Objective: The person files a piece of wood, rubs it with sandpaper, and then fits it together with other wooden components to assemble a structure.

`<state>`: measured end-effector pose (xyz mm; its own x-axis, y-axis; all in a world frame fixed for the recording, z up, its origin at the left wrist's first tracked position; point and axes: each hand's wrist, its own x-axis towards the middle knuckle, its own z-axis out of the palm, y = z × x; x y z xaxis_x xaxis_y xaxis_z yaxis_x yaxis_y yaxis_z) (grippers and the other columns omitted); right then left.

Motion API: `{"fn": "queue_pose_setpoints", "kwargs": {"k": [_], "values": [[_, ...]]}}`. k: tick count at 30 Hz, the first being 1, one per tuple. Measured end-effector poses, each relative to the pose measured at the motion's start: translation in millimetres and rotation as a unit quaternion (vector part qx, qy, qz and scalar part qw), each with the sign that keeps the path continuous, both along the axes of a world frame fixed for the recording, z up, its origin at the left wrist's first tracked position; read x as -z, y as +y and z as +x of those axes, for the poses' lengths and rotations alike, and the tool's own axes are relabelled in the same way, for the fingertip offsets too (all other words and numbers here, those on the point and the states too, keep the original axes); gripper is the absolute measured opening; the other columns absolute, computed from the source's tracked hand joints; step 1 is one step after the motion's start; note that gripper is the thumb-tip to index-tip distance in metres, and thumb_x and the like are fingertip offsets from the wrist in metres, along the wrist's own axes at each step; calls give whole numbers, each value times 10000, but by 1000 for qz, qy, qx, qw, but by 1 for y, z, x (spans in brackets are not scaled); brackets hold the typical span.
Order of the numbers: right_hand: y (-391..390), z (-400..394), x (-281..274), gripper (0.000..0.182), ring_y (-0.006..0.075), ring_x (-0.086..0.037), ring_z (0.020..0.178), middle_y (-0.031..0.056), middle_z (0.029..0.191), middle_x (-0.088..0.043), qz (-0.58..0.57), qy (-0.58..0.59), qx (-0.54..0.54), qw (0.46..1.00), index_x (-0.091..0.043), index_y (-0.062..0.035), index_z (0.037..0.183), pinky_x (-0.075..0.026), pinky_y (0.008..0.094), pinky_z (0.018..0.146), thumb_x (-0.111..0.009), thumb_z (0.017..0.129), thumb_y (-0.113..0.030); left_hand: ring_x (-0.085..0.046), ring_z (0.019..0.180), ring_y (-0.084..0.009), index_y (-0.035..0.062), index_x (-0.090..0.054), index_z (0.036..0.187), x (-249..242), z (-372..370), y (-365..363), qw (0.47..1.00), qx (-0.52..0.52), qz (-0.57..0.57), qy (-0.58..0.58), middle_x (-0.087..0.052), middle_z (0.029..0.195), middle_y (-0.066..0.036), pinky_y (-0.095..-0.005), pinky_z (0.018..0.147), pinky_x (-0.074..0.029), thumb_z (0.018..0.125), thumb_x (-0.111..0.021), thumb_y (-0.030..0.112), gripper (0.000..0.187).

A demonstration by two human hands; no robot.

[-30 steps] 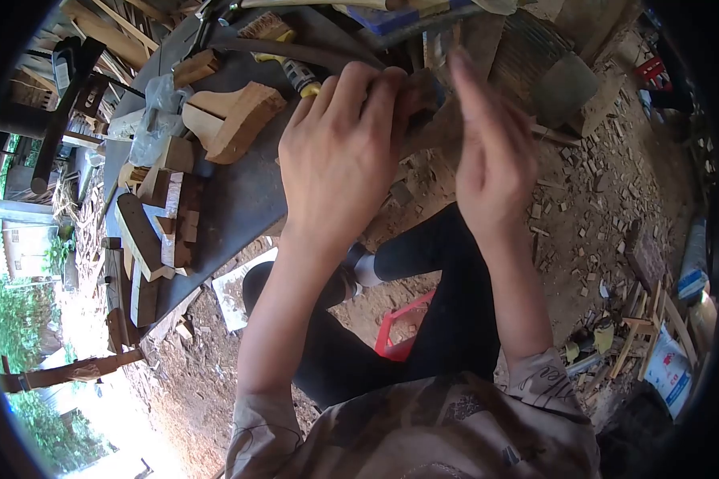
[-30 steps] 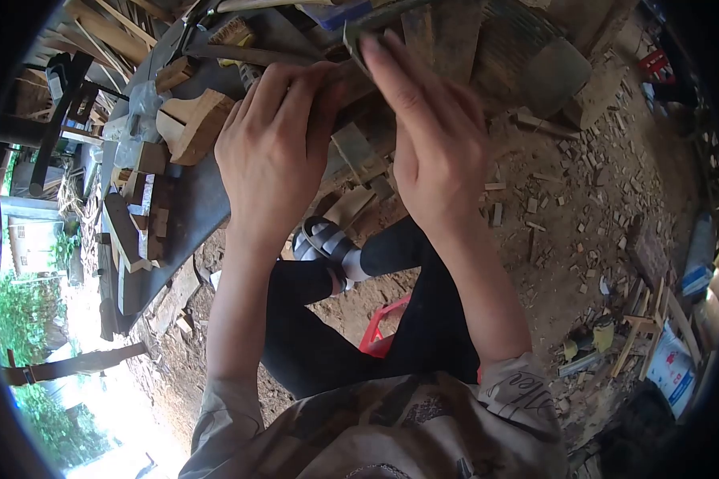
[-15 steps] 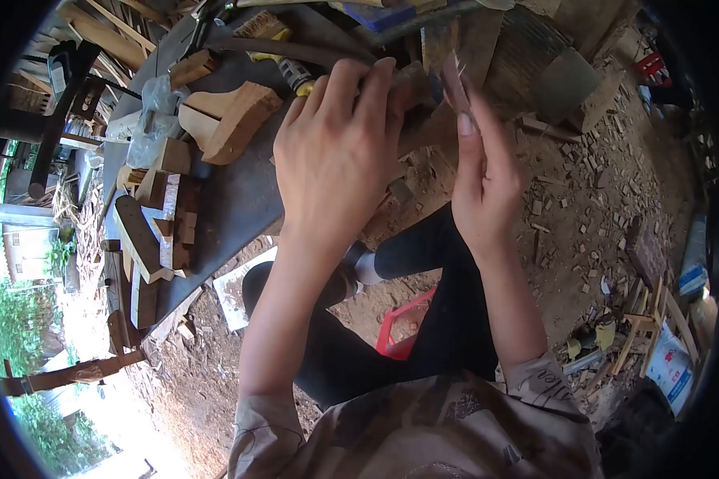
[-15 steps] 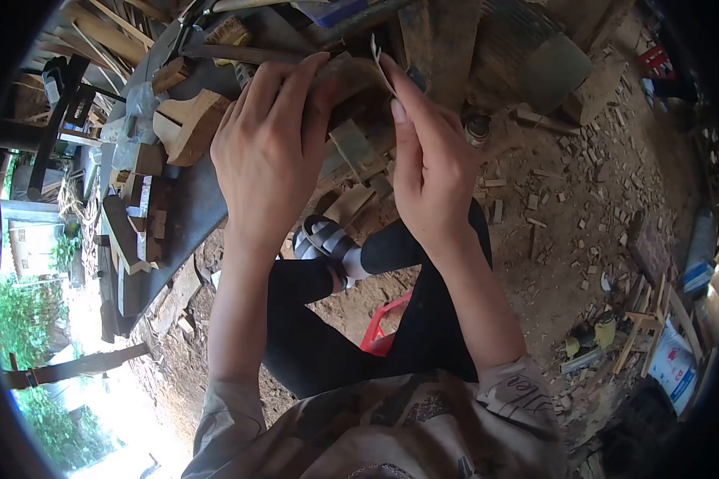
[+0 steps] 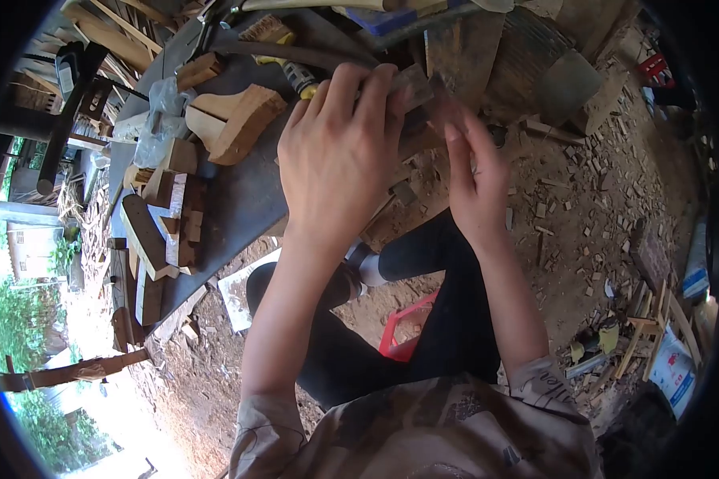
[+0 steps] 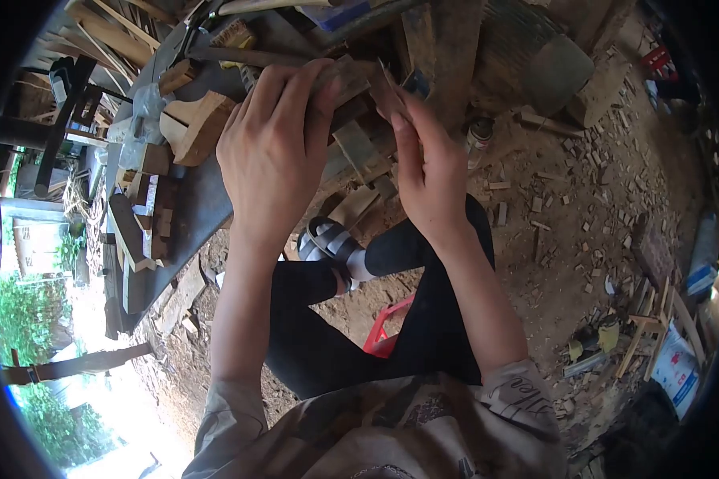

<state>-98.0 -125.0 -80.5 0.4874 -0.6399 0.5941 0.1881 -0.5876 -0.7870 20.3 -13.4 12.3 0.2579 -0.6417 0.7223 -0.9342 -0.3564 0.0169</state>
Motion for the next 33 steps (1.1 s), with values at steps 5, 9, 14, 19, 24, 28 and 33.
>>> {"fn": "queue_pose_setpoints", "kwargs": {"k": [5, 9, 14, 19, 24, 28, 33], "values": [[4, -3, -11, 265, 161, -750, 950, 140, 1189, -803, -36, -7, -12, 999, -692, 33, 1343, -553, 302, 788, -569, 1179, -134, -737, 886, -246, 87, -757, 1140, 1, 0, 0, 1000, 7, -7, -3, -683, 997, -41, -390, 773, -565, 1029, -736, 227, 180], [15, -24, 29, 228, 102, -698, 900, 108, 1085, -792, -79, 68, -12, 994, -698, 34, 1282, -542, 305, 747, -585, 1172, -130, -741, 854, -272, 126, -789, 1174, 2, 2, 0, 1000, 1, -13, -9, -721, 1018, -26, -397, 734, -570, 1029, -767, 243, 187], [20, -29, 38, 288, 132, -727, 1052, 111, 1201, -788, 129, 48, -10, 990, -671, 46, 1390, -566, 312, 888, -595, 1162, -112, -734, 836, -250, 123, -779, 1152, 0, 3, 2, 1000, 10, -18, -18, -697, 995, -25, -388, 727, -559, 998, -782, 224, 185], [15, -13, -1, 396, 169, -704, 1228, 136, 1334, -758, 182, -59, -51, 980, -623, 78, 1486, -513, 323, 1087, -579, 1174, -161, -712, 835, -228, 133, -767, 1144, 2, 1, 4, 1000, 16, -19, -19, -656, 978, -4, -378, 737, -552, 962, -795, 196, 194], [7, -17, 6, 447, 159, -640, 1298, 111, 1377, -732, 332, -49, -51, 941, -656, 54, 1467, -475, 318, 1125, -598, 1172, -278, -699, 916, -191, 122, -761, 1231, 4, 1, 12, 997, 61, -4, -45, -680, 1066, 5, -357, 794, -563, 906, -810, 171, 333], [10, -15, -5, 436, 172, -637, 1319, 122, 1383, -733, 320, -62, -34, 945, -672, 49, 1449, -482, 333, 1125, -580, 1181, -282, -737, 1055, -210, 106, -747, 1320, 0, -1, 21, 993, 110, 24, -35, -746, 1189, -22, -367, 905, -607, 826, -837, 188, 509], [15, -15, -39, 398, 218, -667, 1347, 161, 1406, -739, 159, -62, -54, 984, -688, 65, 1412, -515, 364, 1107, -503, 1211, -224, -784, 1141, -228, 73, -800, 1194, 14, -5, 18, 989, 142, -35, 17, -800, 1265, -53, -366, 911, -671, 902, -869, 298, 375]]}}
